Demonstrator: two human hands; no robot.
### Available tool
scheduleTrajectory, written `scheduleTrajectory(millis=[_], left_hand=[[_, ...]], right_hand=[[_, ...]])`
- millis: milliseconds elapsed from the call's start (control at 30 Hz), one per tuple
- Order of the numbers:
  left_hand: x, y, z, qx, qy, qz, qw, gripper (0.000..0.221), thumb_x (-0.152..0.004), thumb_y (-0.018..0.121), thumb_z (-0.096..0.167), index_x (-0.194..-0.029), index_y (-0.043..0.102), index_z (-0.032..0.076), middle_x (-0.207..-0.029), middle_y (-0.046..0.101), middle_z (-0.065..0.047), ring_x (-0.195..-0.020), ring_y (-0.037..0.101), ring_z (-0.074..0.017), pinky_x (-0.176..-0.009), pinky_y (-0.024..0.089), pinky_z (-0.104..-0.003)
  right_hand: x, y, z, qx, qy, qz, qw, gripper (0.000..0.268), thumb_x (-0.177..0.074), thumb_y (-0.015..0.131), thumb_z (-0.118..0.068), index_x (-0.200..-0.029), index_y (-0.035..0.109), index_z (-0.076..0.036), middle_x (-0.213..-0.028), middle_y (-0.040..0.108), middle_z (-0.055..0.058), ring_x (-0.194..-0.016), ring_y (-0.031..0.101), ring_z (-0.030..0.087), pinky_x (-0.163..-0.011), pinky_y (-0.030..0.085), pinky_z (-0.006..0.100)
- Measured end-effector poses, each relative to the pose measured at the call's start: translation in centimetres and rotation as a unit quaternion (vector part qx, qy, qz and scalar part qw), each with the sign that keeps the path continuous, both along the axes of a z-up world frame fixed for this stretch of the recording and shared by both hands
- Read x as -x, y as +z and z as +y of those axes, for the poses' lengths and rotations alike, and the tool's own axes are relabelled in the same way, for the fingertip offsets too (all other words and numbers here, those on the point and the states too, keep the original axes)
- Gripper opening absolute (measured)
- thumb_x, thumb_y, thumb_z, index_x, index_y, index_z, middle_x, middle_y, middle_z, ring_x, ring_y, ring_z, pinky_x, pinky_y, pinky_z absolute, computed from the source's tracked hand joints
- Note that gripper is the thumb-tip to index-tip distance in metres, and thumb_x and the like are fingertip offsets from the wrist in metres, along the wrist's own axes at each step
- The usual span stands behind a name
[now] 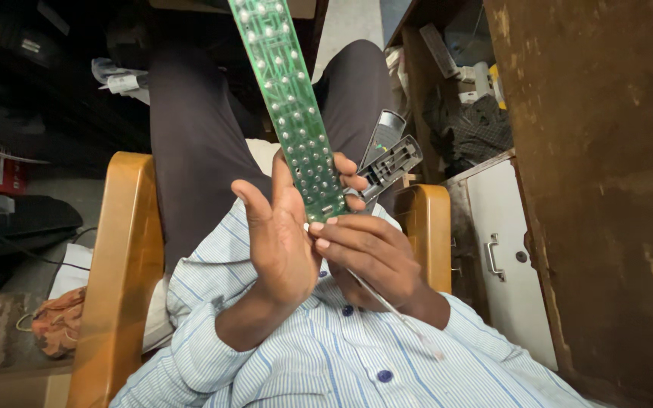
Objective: The person uses a screwdriver to clean the contacts on a green circuit board from a remote control. They then reassemble the remote by placing the board back into the casing and snapping the two halves together.
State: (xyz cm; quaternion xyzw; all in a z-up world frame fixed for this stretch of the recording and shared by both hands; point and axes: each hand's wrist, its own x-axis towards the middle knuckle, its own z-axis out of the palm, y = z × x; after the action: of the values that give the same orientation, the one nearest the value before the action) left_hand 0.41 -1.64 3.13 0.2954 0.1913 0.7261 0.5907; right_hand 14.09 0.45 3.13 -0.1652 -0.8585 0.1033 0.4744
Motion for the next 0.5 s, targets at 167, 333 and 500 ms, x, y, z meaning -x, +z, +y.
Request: scheduleTrajectory(millis=[167,333,500], left_hand=[[-0.1,-0.2,0.4,-0.001,0.022,0.001,1.0,0.096,-0.1,0.017,0.077,-0.147,0.036,-0.004,-0.124,0.058,-0.02,-0.11,0.062,-0.0267,-0.095,0.054,-0.038],[0.2,0.5,1.3,0.025,0.04,0.033,0.998,0.064,-0.107,0.027,0.058,-0.137,0.04,0.003,-0.124,0.058,-0.016,-0.107,0.062,-0.0241,-0.094,0.055,-0.039],[-0.6,-1.4,1.4,0.063,0.035,0.059,0.996,0.048,-0.113,0.029,0.045,-0.132,0.042,0.003,-0.123,0.06,-0.017,-0.107,0.063,-0.0238,-0.093,0.055,-0.039]], right_hand=[[-0.7,0.9,-0.1,0.039,-0.006,-0.016,0.999,0.034,-0.077,0.079,0.012,-0.108,0.071,0.001,-0.113,0.075,0.015,-0.107,0.074,0.029,-0.09,0.061,0.035],[-0.7,1.4,0.7,0.047,-0.046,0.029,0.997,0.031,-0.079,0.079,0.009,-0.105,0.067,-0.003,-0.11,0.075,0.011,-0.104,0.073,0.027,-0.091,0.06,0.036],[-1.7,0.0,1.3,0.06,-0.056,0.052,0.995,0.029,-0.084,0.077,0.01,-0.107,0.067,-0.003,-0.112,0.075,0.009,-0.105,0.073,0.023,-0.093,0.06,0.035]])
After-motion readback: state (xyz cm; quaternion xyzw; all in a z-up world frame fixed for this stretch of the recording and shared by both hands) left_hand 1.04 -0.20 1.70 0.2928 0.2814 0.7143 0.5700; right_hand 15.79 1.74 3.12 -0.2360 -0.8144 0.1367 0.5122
